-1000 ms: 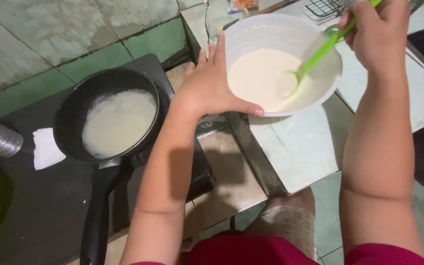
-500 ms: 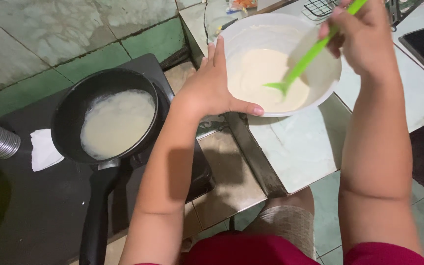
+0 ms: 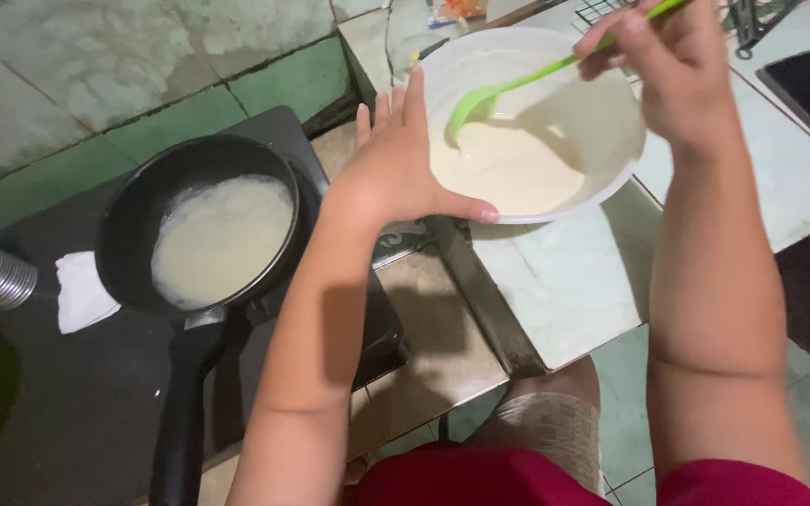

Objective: Preparing batter and cooking thin crepes in a pan on a gas stove.

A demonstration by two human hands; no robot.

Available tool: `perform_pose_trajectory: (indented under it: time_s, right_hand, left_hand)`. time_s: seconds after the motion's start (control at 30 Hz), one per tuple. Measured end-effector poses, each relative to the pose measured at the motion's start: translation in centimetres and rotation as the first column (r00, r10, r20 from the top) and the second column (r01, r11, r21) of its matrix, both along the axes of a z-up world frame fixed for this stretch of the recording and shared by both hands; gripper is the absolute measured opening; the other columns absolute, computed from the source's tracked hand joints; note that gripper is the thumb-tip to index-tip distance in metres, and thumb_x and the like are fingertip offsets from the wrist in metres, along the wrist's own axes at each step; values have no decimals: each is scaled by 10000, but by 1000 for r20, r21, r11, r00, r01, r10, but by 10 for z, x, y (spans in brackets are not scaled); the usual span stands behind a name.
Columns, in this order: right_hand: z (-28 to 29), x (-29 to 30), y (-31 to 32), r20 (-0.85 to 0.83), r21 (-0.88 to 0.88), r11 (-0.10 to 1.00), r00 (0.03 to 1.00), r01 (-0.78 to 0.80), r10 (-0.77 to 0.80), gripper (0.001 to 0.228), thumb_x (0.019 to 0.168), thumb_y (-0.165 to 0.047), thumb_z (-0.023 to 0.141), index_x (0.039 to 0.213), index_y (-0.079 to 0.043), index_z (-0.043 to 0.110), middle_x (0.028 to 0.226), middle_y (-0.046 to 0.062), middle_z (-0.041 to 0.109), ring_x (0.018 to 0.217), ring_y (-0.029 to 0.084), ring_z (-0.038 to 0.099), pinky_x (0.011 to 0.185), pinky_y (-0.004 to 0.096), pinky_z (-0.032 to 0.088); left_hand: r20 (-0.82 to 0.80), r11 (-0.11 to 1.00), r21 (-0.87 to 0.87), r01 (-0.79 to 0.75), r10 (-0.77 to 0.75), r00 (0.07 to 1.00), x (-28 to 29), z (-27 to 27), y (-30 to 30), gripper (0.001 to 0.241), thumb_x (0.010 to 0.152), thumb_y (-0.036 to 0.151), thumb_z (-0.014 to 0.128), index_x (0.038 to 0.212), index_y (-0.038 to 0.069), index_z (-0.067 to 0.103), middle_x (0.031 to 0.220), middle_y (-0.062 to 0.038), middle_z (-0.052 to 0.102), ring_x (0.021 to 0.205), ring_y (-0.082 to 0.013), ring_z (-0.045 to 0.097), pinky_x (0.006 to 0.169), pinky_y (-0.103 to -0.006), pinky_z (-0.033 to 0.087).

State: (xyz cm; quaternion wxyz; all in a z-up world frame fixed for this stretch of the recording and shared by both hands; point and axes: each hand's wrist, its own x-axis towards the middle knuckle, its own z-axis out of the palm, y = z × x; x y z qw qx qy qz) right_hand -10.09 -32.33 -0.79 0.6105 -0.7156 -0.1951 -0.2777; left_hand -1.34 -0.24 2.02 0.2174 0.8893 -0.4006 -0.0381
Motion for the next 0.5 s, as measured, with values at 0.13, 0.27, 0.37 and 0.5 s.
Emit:
perform_pose_trajectory:
  time_s: [0.13, 0.27, 0.37, 0.5]
  right_hand:
    - [-2, 6, 9, 43, -62, 998, 999, -17, 20, 140, 1188, -53, 525, 1215, -66, 389, 1148, 128, 611, 1137, 246, 687, 973, 401, 618]
    - [7, -1, 19, 15, -114, 993, 1000, 5, -4, 184, 1211, -73, 543, 1181, -71, 362, 1097, 139, 688, 1017, 188, 687, 893, 320, 583]
    - [18, -10, 25, 24, -249, 952, 984, 177, -176, 216, 1216, -89, 575, 1160, -52, 370, 1029, 125, 727, 889, 153, 679, 823, 299, 568]
    - [24, -19, 20, 87, -311, 860, 913, 405, -399, 169, 1225, -102, 552, 1205, -24, 403, 1006, 116, 738, 884, 153, 710, 729, 277, 580]
  left_hand:
    - [6, 993, -77, 89, -89, 996, -1, 2, -1, 1754, 379, 784, 934, 1560, -134, 18, 1602, -388, 224, 1541, -499, 176, 1244, -598, 91]
    - [-6, 991, -99, 90, -91, 996, -4, 6, -4, 1731, 387, 728, 956, 1561, -133, 20, 1602, -386, 232, 1537, -496, 177, 1233, -570, 125]
    - [-21, 992, -105, 67, -70, 997, -6, 11, -2, 1730, 375, 715, 952, 1564, -124, 15, 1611, -372, 230, 1536, -487, 185, 1231, -550, 144]
    - [-23, 998, -53, 44, -45, 999, -5, 9, -5, 1752, 362, 746, 937, 1563, -117, 0, 1615, -373, 205, 1535, -483, 175, 1242, -521, 148]
